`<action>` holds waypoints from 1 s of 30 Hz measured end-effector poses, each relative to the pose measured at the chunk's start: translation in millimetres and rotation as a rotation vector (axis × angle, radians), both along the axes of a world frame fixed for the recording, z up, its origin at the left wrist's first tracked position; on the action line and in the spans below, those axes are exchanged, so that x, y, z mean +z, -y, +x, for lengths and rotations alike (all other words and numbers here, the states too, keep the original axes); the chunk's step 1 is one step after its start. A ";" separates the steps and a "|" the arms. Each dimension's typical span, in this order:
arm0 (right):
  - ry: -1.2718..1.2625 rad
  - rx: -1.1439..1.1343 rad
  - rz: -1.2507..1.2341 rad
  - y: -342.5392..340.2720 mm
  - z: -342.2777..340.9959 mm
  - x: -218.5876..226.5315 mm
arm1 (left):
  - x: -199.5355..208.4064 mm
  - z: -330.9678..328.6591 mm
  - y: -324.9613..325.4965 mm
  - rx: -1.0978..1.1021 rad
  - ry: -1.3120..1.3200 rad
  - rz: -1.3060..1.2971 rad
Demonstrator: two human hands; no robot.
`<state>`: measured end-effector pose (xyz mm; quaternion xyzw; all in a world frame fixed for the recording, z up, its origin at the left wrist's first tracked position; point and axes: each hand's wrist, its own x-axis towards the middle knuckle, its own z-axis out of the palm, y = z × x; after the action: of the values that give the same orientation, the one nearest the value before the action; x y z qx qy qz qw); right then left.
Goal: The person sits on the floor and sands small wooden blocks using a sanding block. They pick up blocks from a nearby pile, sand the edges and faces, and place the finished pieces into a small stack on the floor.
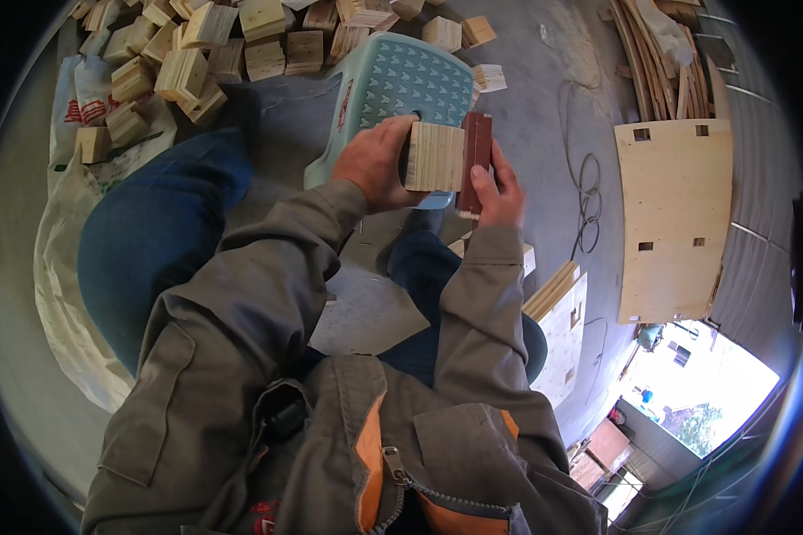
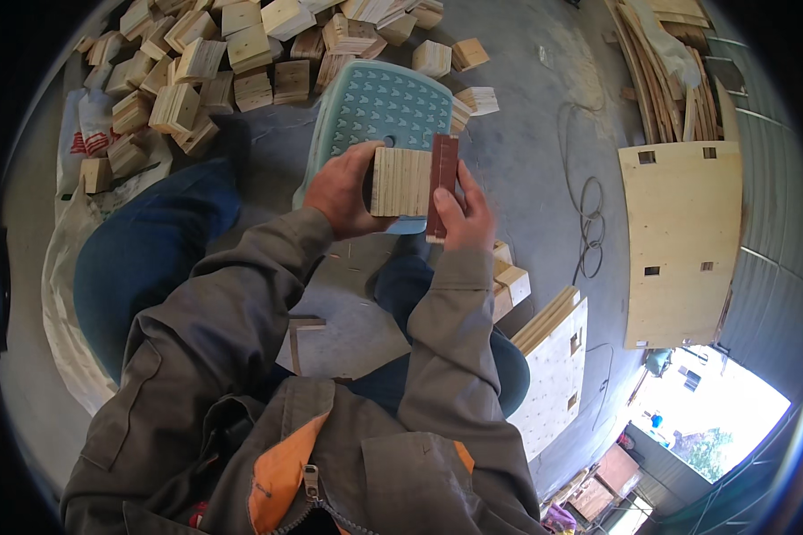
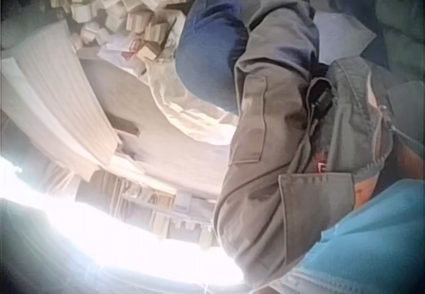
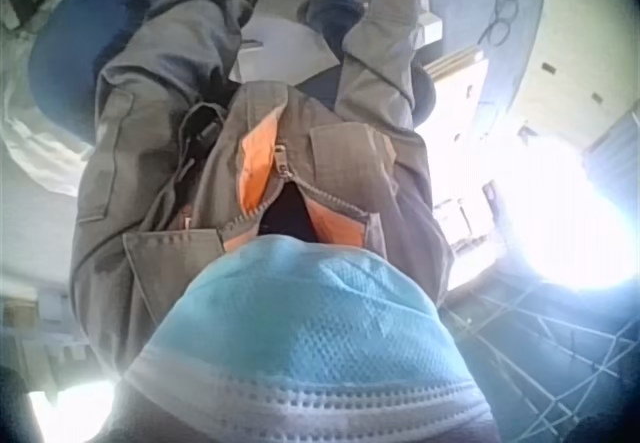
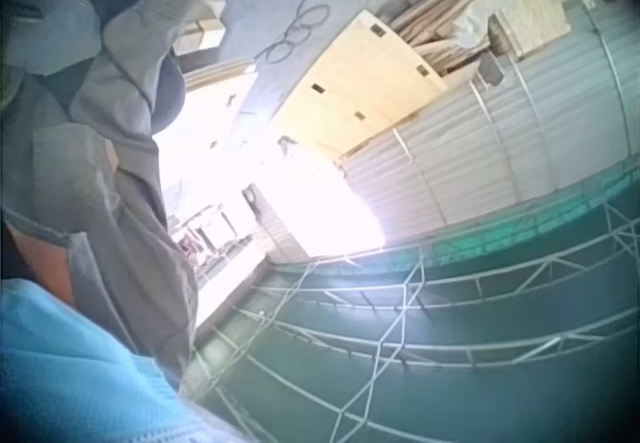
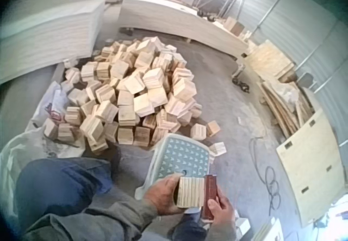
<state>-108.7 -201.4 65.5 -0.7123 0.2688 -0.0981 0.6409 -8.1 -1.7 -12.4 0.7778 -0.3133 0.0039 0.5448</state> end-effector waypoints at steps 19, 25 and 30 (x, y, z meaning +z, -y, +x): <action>0.104 0.026 0.207 22.7 8.2 -27.2 | 1.5 0.6 1.7 0.016 -0.015 -0.039; 0.065 0.053 0.061 32.1 62.7 -8.8 | 2.7 1.1 4.2 0.031 -0.019 -0.056; 0.035 0.025 -0.069 5.9 57.3 9.5 | 2.5 0.1 3.0 0.039 -0.022 -0.065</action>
<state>-51.3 -207.3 74.9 -0.7355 0.2451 -0.1118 0.6217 -8.0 -4.7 -9.9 0.7658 -0.2918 0.0159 0.5729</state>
